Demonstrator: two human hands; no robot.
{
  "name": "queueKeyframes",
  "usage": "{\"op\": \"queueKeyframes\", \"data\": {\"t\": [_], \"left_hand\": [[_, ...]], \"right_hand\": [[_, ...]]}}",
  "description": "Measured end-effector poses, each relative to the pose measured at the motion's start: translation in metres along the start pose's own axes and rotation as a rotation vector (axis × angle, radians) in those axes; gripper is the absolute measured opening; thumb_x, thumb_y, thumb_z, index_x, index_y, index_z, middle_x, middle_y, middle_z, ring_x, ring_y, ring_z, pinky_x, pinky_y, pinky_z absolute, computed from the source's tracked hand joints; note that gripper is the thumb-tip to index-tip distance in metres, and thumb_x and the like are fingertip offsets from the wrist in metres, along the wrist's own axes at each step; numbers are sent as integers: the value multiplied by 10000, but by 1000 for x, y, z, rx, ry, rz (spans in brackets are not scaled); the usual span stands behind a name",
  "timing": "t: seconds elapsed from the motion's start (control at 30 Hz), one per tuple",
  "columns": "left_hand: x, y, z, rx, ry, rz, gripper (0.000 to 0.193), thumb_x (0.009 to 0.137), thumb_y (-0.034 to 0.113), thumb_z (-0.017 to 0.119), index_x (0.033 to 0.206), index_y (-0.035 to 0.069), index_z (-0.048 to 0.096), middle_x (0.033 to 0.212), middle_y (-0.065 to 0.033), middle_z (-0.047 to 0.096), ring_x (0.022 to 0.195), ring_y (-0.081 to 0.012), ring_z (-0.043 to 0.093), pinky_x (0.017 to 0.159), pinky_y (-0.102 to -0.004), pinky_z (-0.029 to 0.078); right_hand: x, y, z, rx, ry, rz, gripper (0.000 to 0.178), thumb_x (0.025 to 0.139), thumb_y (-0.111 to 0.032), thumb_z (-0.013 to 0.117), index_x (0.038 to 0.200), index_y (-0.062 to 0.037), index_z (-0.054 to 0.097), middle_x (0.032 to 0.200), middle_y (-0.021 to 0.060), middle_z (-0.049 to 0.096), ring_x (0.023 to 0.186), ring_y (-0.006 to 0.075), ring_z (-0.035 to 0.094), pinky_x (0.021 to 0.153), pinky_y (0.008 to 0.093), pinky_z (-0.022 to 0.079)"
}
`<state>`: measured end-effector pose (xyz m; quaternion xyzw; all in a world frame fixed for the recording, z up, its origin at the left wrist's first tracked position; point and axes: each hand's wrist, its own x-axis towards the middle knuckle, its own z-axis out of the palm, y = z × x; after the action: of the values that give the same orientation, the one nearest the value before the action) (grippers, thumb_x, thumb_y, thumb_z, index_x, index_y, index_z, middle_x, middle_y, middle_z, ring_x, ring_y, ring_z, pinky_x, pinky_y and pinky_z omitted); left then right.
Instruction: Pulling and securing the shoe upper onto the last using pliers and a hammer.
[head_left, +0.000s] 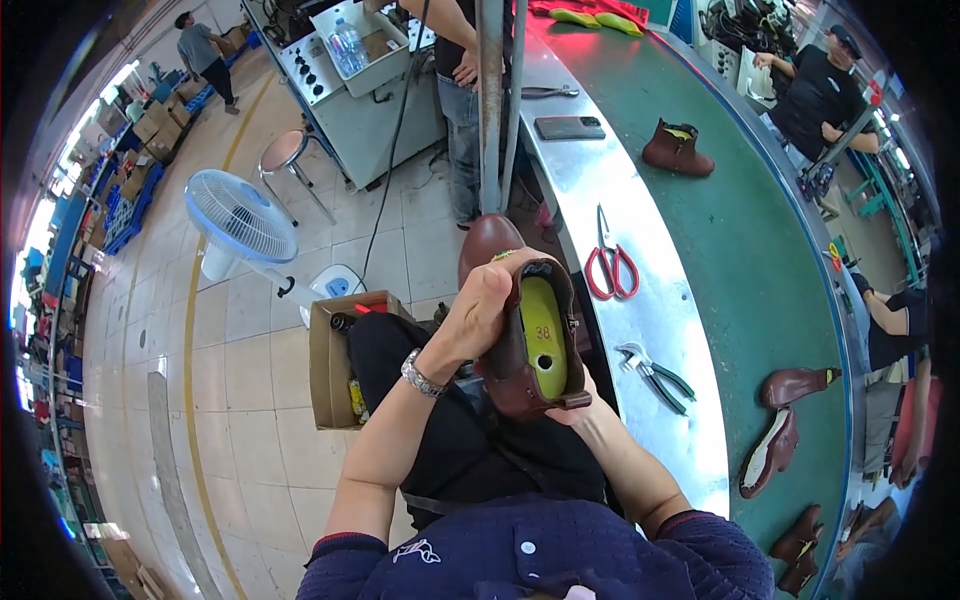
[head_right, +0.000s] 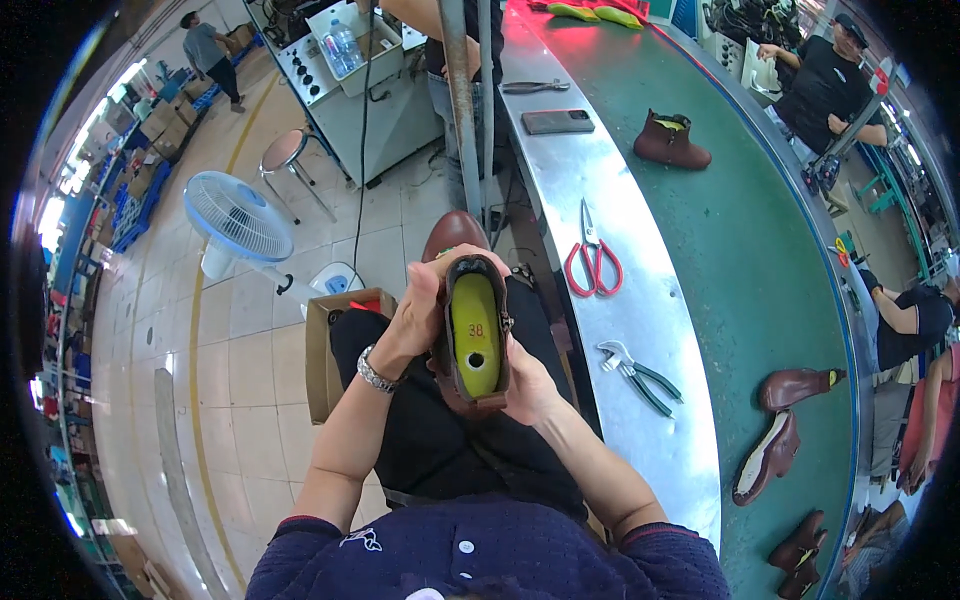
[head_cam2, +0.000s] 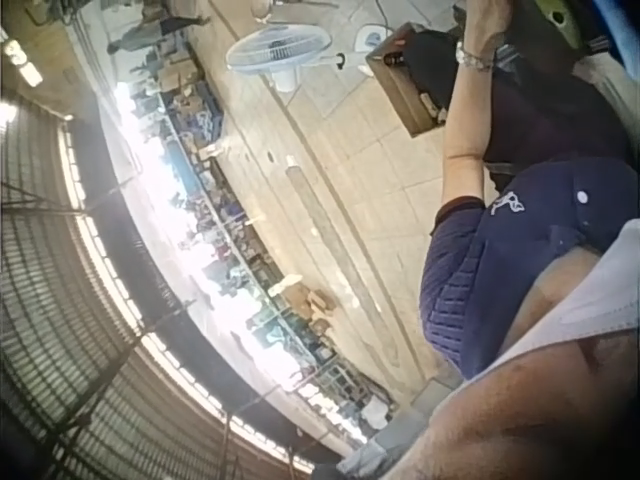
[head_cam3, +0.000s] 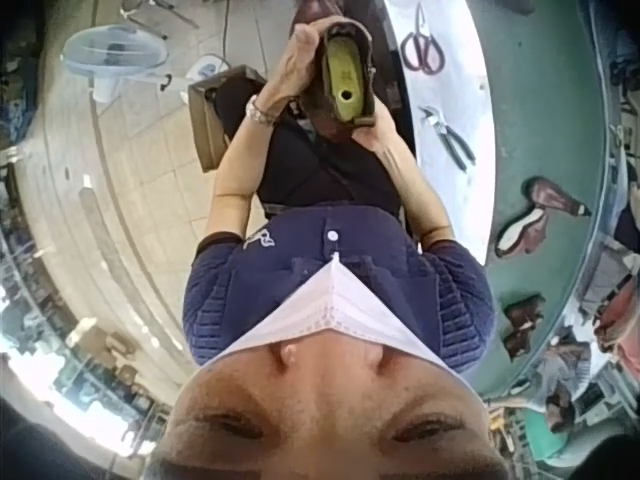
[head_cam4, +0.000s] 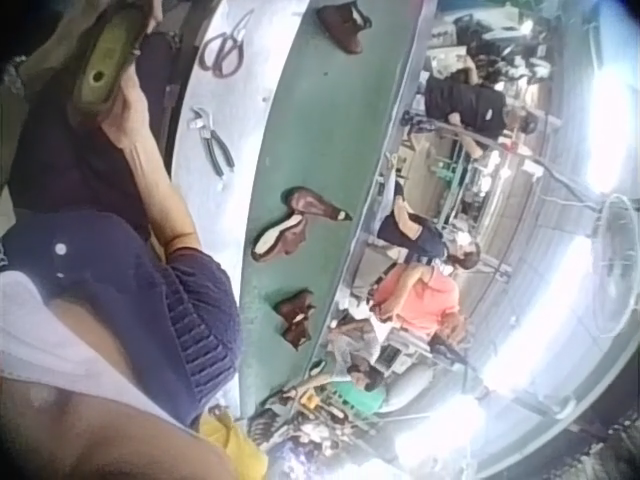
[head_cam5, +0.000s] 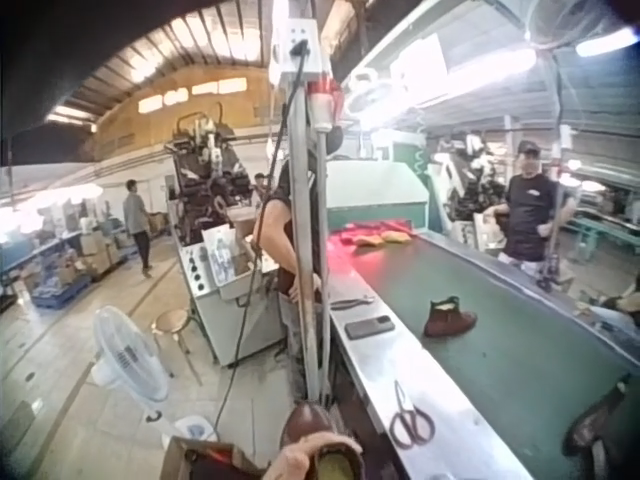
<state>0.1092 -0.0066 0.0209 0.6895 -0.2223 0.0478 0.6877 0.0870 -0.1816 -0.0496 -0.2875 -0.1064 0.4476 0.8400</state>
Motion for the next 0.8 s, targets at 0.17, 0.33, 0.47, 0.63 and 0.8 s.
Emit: {"op": "queueKeyframes", "data": {"t": [0.17,0.33,0.47,0.63,0.8], "left_hand": [[-9,-7,-18,64,-157,54,727,906,613,506,1254,-25,527,1131,-116,600,1049,-213,555,981,-321,394],[-29,2,-15,84,-366,-358,780,813,382,772,1367,-44,427,1208,-118,586,1148,-199,527,1007,-303,397],[-86,-29,18,-104,-43,-499,736,834,383,759,1344,-41,441,1180,-108,596,1100,-182,548,978,-301,423],[-138,-59,41,-168,84,-721,579,870,280,737,1305,-1,477,1184,-68,585,1079,-134,539,948,-296,444],[-160,-80,58,64,137,-666,503,873,266,708,1246,-14,519,1124,-149,626,1027,-169,598,885,-299,465]], "right_hand": [[-6,10,-17,145,42,45,662,981,-512,420,1460,-61,344,1411,176,464,1277,327,490,1082,445,390],[-26,-12,-29,514,-261,459,670,990,-519,358,1434,-18,368,1360,249,492,1159,409,566,958,499,489],[-65,-22,-27,-577,595,280,378,1008,-261,474,1269,-1,562,1205,120,625,1034,189,622,921,314,493],[-49,-35,5,-1406,519,-257,271,880,-192,676,1063,7,691,954,100,654,913,216,617,822,315,471],[-12,12,-4,-1683,162,45,222,808,-184,721,949,-13,716,878,134,644,869,299,623,738,379,500]]}}
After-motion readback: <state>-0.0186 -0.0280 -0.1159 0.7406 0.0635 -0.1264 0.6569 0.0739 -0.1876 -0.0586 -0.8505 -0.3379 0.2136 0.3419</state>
